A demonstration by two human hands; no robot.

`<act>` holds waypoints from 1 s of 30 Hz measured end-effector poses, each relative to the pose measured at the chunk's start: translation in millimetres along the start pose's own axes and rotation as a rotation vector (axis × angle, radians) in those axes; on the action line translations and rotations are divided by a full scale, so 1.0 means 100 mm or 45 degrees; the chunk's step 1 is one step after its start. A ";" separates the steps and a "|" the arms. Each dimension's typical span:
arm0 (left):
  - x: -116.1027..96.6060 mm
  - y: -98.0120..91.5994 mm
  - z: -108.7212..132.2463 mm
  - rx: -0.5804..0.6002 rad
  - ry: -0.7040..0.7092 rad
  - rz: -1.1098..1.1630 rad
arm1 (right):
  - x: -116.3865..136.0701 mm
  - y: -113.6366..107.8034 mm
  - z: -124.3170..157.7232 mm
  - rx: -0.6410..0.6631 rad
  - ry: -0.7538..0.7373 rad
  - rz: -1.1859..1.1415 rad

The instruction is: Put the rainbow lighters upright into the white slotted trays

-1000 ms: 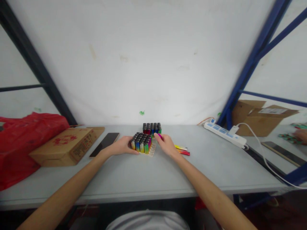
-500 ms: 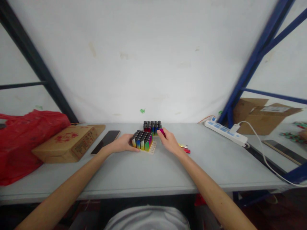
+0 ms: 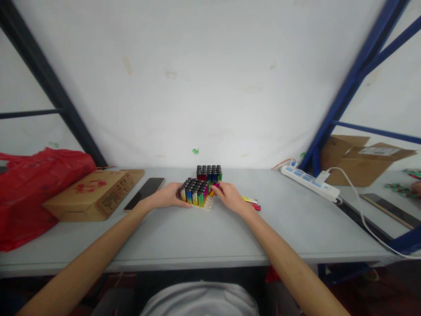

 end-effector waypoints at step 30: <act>0.01 -0.01 -0.01 -0.008 0.014 -0.040 | -0.91 -1.06 0.46 0.502 0.474 -0.062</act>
Point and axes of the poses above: each hand's wrist, its own z-axis away from the middle knuckle, its own y-axis out of the palm, x = y × z, the point moved 3 cm from there along -z, towards the middle knuckle, and after that the axes turned 2 degrees about -z, right-handed, at the moved point
